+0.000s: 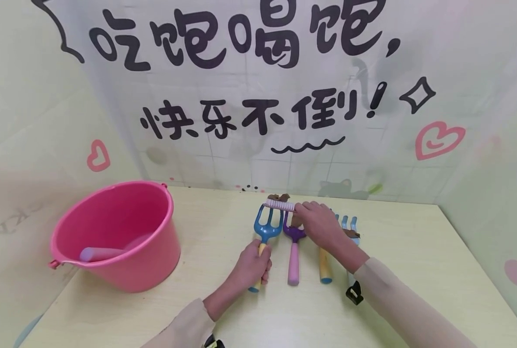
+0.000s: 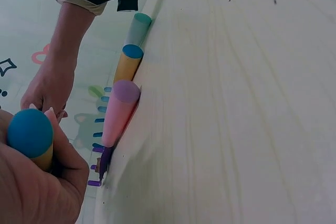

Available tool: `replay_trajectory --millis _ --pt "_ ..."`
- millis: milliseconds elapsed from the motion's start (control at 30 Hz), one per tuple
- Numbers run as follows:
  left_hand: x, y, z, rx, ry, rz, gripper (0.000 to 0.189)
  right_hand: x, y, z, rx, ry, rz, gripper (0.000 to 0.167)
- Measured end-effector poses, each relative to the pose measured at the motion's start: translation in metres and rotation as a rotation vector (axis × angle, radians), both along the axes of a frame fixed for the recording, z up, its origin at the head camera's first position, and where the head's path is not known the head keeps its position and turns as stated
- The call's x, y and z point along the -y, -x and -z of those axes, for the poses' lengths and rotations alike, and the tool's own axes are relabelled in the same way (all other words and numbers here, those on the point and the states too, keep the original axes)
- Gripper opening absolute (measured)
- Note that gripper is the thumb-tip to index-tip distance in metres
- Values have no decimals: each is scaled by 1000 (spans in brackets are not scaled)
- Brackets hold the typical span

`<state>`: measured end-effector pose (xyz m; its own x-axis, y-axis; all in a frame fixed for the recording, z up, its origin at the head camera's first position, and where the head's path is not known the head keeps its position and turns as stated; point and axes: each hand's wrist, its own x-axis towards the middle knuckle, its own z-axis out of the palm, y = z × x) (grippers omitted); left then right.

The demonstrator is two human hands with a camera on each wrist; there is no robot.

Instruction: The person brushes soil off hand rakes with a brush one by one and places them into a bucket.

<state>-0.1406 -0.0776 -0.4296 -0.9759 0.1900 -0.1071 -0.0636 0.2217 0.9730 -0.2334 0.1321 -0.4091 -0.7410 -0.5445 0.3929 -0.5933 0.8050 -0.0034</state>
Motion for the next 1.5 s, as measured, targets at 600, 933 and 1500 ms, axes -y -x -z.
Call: replay_trajectory --millis 600,933,1500 --pt "11 -2 3 -17 106 26 20 -18 0 1 -34 85 -28 13" --pt "22 -1 -1 -51 221 13 20 -28 -4 1 19 123 -32 13" --pt "49 2 -33 -79 369 3 24 -46 -8 4 116 140 -49 19"
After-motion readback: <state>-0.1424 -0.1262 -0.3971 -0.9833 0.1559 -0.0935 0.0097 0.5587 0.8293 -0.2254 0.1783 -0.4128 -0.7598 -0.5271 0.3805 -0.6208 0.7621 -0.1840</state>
